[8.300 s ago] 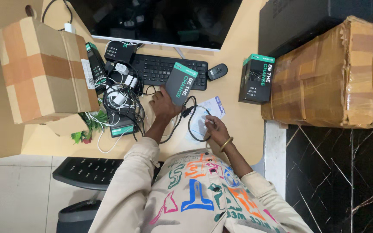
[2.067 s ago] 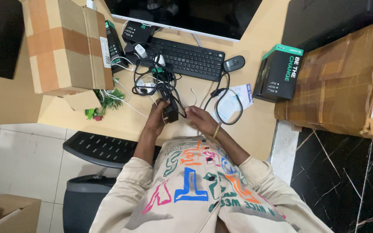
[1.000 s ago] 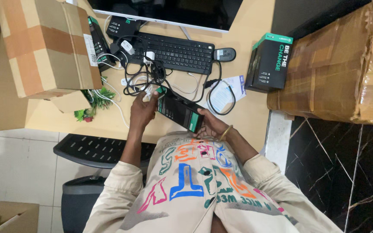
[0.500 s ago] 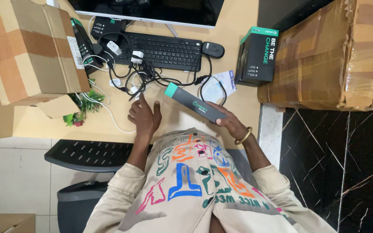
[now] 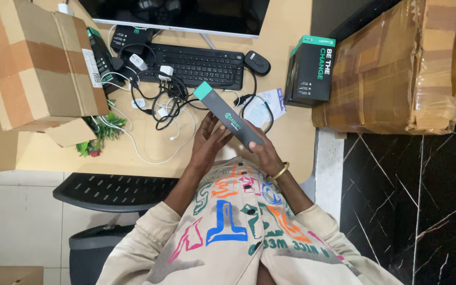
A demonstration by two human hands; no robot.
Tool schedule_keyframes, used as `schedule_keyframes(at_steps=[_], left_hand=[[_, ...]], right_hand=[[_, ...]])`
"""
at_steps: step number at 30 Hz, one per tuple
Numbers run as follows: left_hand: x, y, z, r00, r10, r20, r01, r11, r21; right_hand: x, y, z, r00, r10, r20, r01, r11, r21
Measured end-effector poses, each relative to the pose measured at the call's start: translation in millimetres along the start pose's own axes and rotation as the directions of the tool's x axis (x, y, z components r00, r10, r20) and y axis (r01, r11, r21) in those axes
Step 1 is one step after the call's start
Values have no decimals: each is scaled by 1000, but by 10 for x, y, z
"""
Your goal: The person unboxes small electronic items, handles several black rectangular packages, and places a white wall adapter into a cardboard box.
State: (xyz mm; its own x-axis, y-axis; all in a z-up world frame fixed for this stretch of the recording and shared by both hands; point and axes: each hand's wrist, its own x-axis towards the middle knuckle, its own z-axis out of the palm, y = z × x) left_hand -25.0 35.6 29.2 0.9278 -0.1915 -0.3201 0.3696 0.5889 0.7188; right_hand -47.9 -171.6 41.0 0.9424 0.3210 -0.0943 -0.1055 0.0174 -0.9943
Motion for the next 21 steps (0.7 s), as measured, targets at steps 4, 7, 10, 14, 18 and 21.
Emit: schedule_keyframes(at_steps=[4, 7, 10, 14, 18, 21], left_hand=[[47, -66, -58, 999, -22, 32, 24, 999, -41], [76, -138, -112, 991, 8, 135, 8, 993, -116], [111, -225, -127, 971, 23, 236, 21, 983, -184], [63, -246, -72, 959, 2, 284, 50, 983, -176], [57, -190, 40, 944, 9, 330, 45, 987, -155], [111, -182, 140, 917, 1, 399, 136, 939, -316]], right_hand=[[-39, -92, 0, 995, -89, -41, 72, 950, -305], [-104, -230, 26, 984, -163, -77, 113, 892, -437], [-118, -371, 15, 976, -194, -95, 117, 845, -522], [-144, -523, 21, 970, -214, -120, 100, 792, -602], [-191, -673, 74, 936, -318, -149, 104, 658, -746], [-195, -706, 99, 890, -417, -184, 134, 626, -768]])
